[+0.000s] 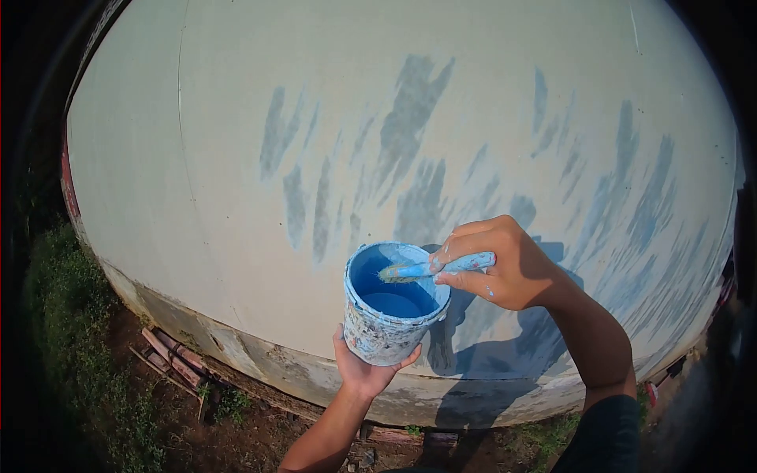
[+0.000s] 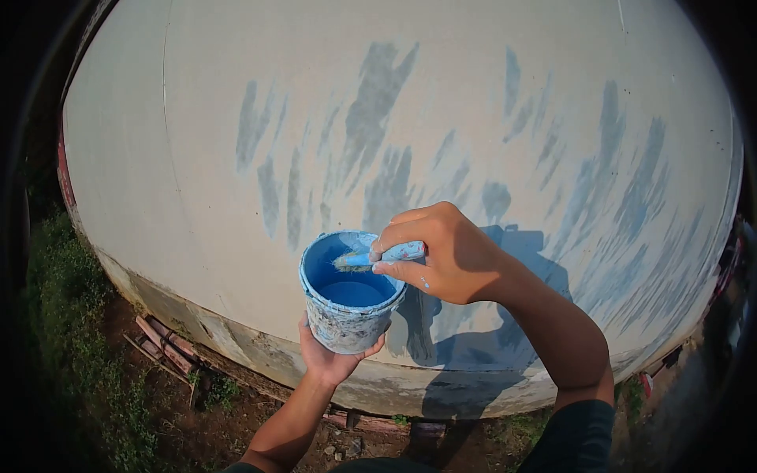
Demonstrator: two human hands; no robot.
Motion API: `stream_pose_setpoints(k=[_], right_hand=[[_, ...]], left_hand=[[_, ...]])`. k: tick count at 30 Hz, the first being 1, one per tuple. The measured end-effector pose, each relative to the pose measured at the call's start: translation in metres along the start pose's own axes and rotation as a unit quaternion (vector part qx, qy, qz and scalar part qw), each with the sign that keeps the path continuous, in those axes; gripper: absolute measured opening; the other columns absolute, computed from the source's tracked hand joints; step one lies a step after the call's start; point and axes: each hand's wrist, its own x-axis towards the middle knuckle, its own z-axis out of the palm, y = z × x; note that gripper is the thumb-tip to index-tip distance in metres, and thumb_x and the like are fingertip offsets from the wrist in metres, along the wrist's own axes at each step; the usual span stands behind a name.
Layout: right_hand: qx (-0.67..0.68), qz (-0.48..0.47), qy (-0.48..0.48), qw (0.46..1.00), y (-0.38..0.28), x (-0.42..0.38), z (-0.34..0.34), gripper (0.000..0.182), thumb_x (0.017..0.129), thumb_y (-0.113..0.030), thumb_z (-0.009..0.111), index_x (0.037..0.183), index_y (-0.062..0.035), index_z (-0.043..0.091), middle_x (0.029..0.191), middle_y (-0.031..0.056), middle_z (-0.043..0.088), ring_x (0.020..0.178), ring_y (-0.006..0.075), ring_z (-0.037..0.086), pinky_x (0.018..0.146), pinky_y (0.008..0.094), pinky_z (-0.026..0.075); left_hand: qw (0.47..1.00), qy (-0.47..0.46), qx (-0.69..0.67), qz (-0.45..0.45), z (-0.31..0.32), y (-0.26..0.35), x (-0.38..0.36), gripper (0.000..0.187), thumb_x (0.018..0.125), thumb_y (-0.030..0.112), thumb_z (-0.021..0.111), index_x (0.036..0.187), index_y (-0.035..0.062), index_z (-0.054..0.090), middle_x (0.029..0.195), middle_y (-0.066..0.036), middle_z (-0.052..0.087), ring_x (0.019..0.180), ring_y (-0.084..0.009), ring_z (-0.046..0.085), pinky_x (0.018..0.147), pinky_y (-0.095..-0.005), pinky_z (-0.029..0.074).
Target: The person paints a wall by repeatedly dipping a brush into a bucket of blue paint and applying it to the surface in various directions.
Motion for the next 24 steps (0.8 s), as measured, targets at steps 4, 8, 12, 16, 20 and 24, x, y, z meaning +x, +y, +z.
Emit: stream_pose_setpoints(k=[4, 8, 12, 16, 20, 24], right_hand=[[0.011, 0.069, 0.005, 0.998, 0.007, -0.014, -0.025, 0.021, 0.092, -0.013, 0.087, 0.108, 0.0004, 0.082, 0.098, 0.0169, 0.080, 0.080, 0.0257, 0.075, 0.069, 0.0385, 0.057], [-0.025, -0.003, 0.131, 0.991, 0.029, -0.012, -0.060, 0.023, 0.092, -0.014, 0.087, 0.109, 0.0007, 0.082, 0.100, 0.0177, 0.080, 0.084, 0.0263, 0.076, 0.075, 0.0387, 0.058], [-0.184, -0.064, 0.239, 0.951, 0.049, 0.026, -0.107, 0.017, 0.095, -0.009, 0.083, 0.109, 0.0009, 0.082, 0.104, 0.0186, 0.081, 0.094, 0.0295, 0.079, 0.079, 0.0393, 0.062], [-0.398, -0.194, 0.255, 0.859, 0.101, 0.057, -0.131, 0.015, 0.095, -0.005, 0.080, 0.110, 0.0006, 0.079, 0.106, 0.0179, 0.080, 0.099, 0.0325, 0.079, 0.082, 0.0408, 0.065], [-0.522, -0.120, 0.201, 0.820, 0.129, 0.048, -0.116, 0.024, 0.089, -0.002, 0.083, 0.112, -0.0015, 0.075, 0.106, 0.0176, 0.079, 0.102, 0.0344, 0.078, 0.087, 0.0410, 0.066], [-0.457, -0.066, 0.073, 0.884, 0.110, 0.003, -0.081, 0.022, 0.092, -0.006, 0.082, 0.113, -0.0026, 0.076, 0.106, 0.0184, 0.079, 0.099, 0.0323, 0.078, 0.088, 0.0411, 0.064]], left_hand=[[0.999, -0.022, -0.039, -0.011, 0.003, -0.017, 0.027, 0.086, 0.102, 0.073, 0.034, 0.169, 0.0185, 0.037, 0.172, -0.019, 0.040, 0.152, -0.0459, 0.045, 0.115, -0.0727, 0.042], [0.998, -0.050, -0.038, -0.022, 0.015, -0.035, 0.055, 0.088, 0.101, 0.074, 0.033, 0.170, 0.0194, 0.036, 0.172, -0.020, 0.038, 0.153, -0.0467, 0.044, 0.116, -0.0729, 0.041], [0.994, -0.081, -0.051, -0.044, 0.020, -0.047, 0.080, 0.088, 0.102, 0.070, 0.043, 0.170, 0.0160, 0.035, 0.171, -0.024, 0.037, 0.149, -0.0555, 0.041, 0.116, -0.0691, 0.043], [0.996, -0.070, -0.045, -0.035, 0.019, -0.053, 0.087, 0.090, 0.101, 0.070, 0.044, 0.171, 0.0159, 0.034, 0.171, -0.024, 0.036, 0.149, -0.0546, 0.042, 0.115, -0.0697, 0.043], [0.998, -0.064, -0.008, -0.013, 0.015, -0.053, 0.074, 0.091, 0.100, 0.071, 0.045, 0.172, 0.0161, 0.032, 0.171, -0.024, 0.036, 0.150, -0.0530, 0.043, 0.116, -0.0697, 0.044], [0.999, -0.035, 0.000, 0.008, -0.002, -0.047, 0.052, 0.095, 0.098, 0.073, 0.047, 0.172, 0.0151, 0.031, 0.171, -0.025, 0.036, 0.150, -0.0529, 0.043, 0.115, -0.0699, 0.044]])
